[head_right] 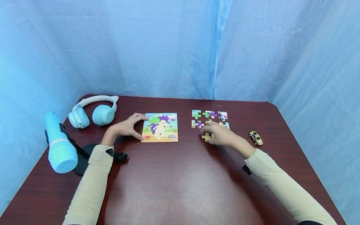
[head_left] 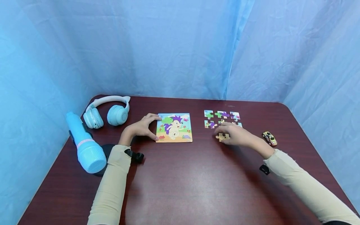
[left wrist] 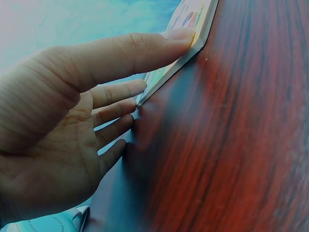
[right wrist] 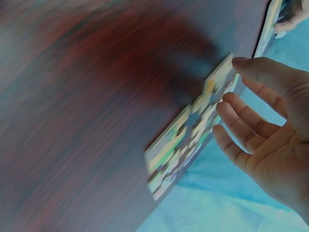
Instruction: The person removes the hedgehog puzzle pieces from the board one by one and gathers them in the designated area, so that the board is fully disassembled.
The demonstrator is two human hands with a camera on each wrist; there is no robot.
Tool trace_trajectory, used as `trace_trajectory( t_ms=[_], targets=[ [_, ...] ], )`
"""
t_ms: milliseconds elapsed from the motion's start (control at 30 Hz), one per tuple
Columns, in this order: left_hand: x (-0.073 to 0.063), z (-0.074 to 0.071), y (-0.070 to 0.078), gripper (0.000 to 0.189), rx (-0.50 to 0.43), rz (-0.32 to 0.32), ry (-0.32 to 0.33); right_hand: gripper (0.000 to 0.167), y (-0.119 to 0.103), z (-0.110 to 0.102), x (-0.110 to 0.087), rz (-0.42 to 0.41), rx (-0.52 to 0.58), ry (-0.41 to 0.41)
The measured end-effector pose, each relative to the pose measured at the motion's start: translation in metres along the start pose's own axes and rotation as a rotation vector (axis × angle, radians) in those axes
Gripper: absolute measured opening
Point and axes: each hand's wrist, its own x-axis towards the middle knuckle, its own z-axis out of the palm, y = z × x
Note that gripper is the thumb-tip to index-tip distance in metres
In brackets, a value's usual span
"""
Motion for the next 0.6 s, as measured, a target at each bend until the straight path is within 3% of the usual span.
trace_trajectory(
  t_ms=[200, 600],
  targets=[
    [0.000, 0.000, 0.000, 0.095, 0.003, -0.003, 0.002, 0.035, -0.019, 0.005, 0.025, -0.026, 0.027, 0.005],
    [0.000, 0.000, 0.001, 0.096, 0.007, -0.012, 0.005, 0.035, -0.073, 0.016, 0.090, -0.181, 0.099, 0.017]
  ],
)
